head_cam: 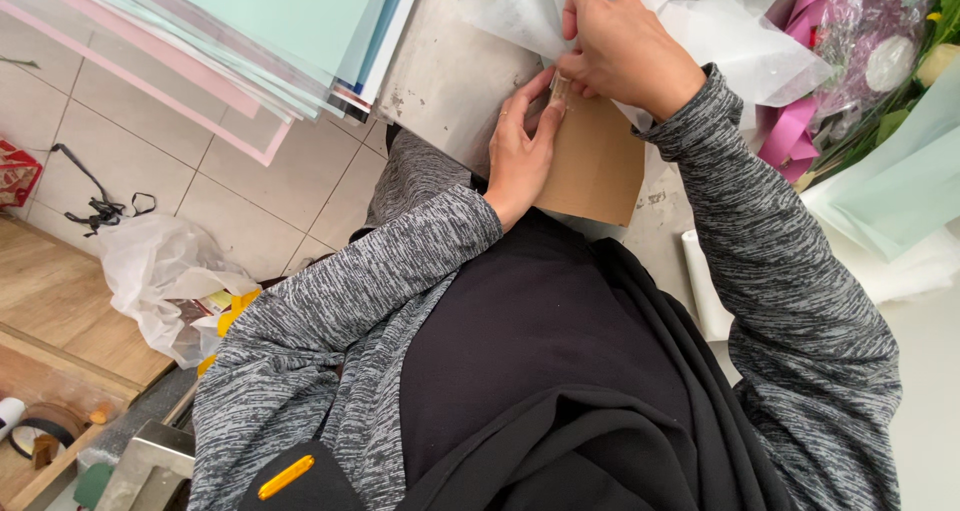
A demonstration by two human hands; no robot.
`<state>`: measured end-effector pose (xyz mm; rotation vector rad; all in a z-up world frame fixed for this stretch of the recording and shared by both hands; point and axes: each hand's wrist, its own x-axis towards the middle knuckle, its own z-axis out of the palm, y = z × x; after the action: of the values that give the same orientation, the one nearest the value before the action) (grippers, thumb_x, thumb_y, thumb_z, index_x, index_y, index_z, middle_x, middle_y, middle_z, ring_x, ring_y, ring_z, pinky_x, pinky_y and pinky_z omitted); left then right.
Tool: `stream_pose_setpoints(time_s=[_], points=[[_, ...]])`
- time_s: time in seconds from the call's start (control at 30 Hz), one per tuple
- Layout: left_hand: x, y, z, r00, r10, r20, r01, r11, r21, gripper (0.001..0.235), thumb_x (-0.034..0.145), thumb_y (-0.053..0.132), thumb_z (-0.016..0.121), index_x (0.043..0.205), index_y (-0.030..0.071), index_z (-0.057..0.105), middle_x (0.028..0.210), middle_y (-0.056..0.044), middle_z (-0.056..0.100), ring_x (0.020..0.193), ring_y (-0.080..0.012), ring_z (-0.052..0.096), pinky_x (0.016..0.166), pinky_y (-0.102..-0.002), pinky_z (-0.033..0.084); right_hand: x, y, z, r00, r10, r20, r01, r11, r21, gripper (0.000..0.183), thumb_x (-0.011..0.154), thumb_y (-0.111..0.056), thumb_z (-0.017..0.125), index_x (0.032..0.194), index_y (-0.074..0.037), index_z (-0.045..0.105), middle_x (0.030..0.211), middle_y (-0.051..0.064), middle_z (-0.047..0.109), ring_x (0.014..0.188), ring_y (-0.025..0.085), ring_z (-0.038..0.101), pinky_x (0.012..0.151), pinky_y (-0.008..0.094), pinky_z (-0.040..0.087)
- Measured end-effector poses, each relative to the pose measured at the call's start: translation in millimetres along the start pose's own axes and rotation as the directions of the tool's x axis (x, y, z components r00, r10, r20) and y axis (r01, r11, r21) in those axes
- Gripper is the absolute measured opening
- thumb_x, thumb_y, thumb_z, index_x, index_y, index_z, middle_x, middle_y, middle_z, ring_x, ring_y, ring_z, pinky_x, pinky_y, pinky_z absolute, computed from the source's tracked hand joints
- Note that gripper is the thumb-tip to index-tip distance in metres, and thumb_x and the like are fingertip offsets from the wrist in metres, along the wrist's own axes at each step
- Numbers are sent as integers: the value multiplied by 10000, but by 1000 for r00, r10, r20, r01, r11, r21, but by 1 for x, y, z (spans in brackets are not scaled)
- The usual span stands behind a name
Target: The person wraps a pre-made floral bouquet with layers of light-colored and decorative paper, securing the paper with tape and trimming it with shears.
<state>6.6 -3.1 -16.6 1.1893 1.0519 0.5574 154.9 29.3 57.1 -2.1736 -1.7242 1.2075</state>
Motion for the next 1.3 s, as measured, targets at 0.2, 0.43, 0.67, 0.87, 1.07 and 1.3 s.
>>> stream_pose_setpoints(time_s=[0.2,0.43,0.67,0.87,1.07,1.3], points=[[1,-7,2,1000,2,-16,-2,1000,6,415,877,313,512,1262,161,519,1269,-91,547,1186,-168,534,972,-287,482,4,14,11,995,-57,-77,49,992,-113,261,718,20,487,929,-67,362,490,38,574,470,244,585,582,360,446],[0,-2,2,998,-59,4,59,998,-9,446,876,345,497,1287,172,499,1309,-99,507,1118,-192,606,941,-281,477,13,33,23,972,-164,-166,111,951,-288,297,691,-31,561,929,-50,385,616,155,507,571,474,482,510,506,355],[3,-7,3,999,-34,-20,35,998,56,423,871,354,497,1258,188,531,1288,-41,571,1200,-131,516,900,-243,448,8,31,35,943,-215,-252,110,920,-375,328,701,-25,620,927,-8,383,667,169,555,567,453,530,466,506,386],[-1,-3,1,1000,25,-10,-26,984,-176,423,897,242,531,1293,142,420,1225,-73,580,1139,-114,556,952,-263,484,0,17,53,901,-187,-391,-10,892,-451,286,697,-20,559,911,-31,369,748,204,498,495,420,500,439,464,437],[1,-5,-1,994,107,19,-102,980,-171,277,931,222,510,1172,94,557,1181,-49,613,1135,-121,553,995,-254,427,-14,10,55,838,-242,-490,-39,868,-495,185,752,-47,537,900,-41,427,864,172,426,535,363,521,474,419,460],[-2,10,-6,993,96,71,-96,995,7,300,921,210,481,1207,183,565,1238,13,587,1239,-127,456,1015,-277,420,-41,14,36,879,-195,-436,116,973,-201,122,852,54,474,898,-27,394,843,136,383,551,294,380,446,403,359]])
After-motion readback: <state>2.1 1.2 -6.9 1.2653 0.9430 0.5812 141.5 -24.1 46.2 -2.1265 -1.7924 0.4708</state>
